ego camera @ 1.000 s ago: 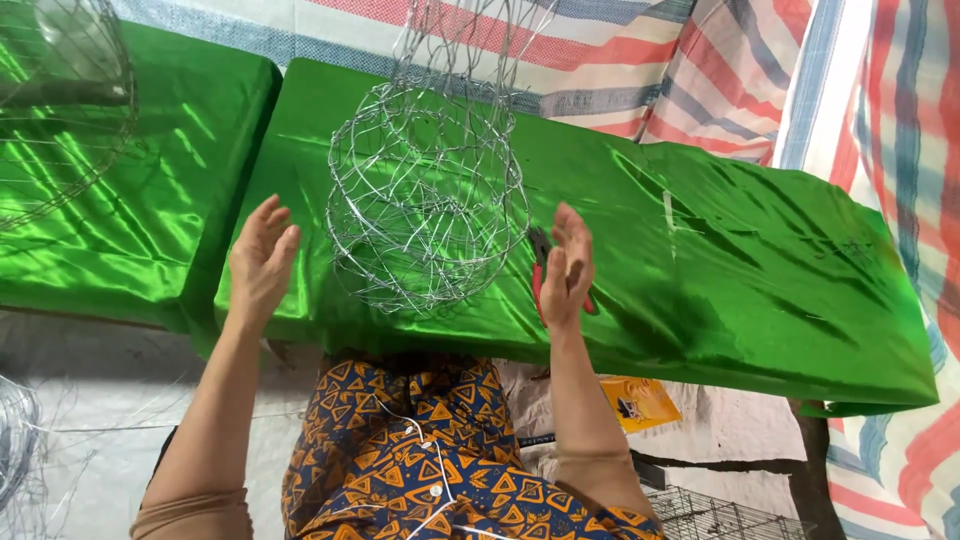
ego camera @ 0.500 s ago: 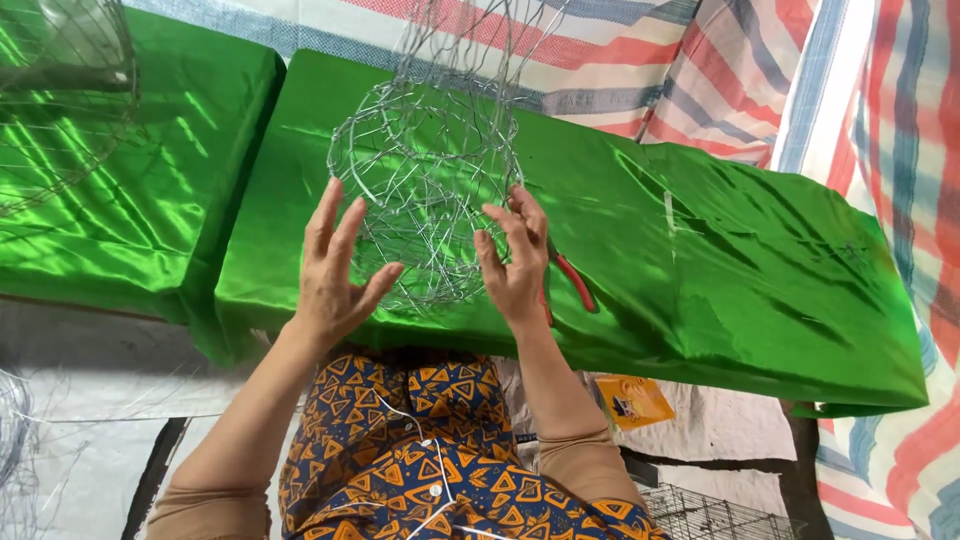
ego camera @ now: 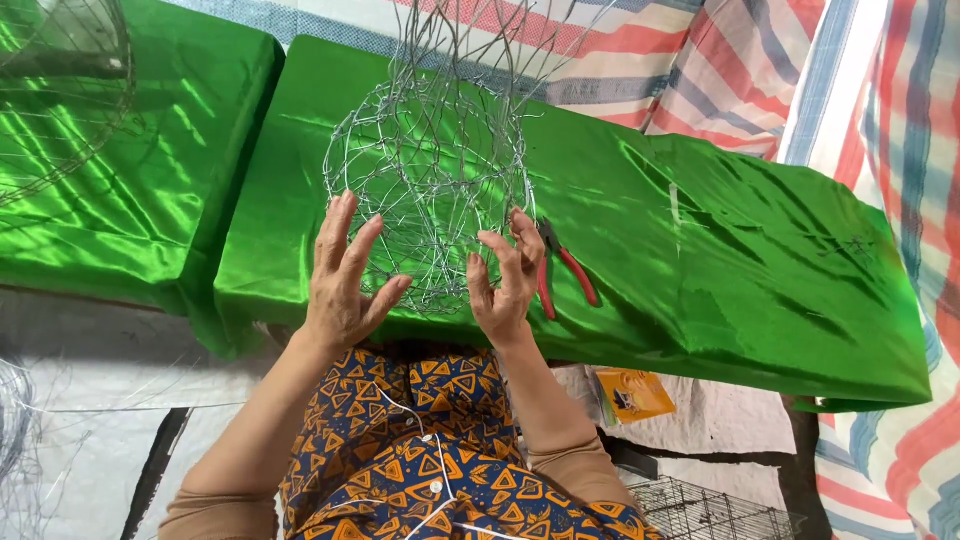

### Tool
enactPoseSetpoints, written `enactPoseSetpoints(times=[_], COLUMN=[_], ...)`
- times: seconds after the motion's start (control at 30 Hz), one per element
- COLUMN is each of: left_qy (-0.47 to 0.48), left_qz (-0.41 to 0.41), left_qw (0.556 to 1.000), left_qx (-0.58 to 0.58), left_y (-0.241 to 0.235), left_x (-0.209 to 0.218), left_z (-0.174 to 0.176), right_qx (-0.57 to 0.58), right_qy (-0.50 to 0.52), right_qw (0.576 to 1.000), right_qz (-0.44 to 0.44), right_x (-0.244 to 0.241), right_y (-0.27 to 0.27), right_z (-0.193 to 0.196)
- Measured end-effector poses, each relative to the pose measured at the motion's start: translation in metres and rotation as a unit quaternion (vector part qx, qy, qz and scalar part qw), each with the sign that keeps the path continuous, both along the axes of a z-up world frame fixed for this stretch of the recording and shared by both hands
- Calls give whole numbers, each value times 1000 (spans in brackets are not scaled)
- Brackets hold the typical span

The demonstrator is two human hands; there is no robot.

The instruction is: Weaving and shaping a wire mesh structure using hands and pliers

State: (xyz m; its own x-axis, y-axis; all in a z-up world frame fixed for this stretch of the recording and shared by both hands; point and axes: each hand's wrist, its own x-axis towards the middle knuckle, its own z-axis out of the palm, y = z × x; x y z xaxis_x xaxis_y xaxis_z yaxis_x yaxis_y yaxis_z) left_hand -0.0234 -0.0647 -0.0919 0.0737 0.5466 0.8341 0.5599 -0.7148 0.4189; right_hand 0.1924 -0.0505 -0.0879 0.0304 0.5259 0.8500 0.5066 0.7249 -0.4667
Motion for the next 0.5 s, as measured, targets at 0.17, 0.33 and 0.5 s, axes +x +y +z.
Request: enactPoseSetpoints(times=[0.17,0.33,0.5], left_qy=[-37,-72,-25], left_qz=[-16,-52,-15], left_qw=[999,990,990], left_qx=[-6,-113,-141], left_y=[2,1,0], left_x=[1,0,-5], left_z=[-21,-35,-49], right_qx=[2,-16,-21], right_qy=[6,14,-23], right_qw=[1000,1000,999], right_qz=[-9,-17,-23], right_x=[12,21,17], right_y=[7,15,17], right_z=[-10,-11,-2])
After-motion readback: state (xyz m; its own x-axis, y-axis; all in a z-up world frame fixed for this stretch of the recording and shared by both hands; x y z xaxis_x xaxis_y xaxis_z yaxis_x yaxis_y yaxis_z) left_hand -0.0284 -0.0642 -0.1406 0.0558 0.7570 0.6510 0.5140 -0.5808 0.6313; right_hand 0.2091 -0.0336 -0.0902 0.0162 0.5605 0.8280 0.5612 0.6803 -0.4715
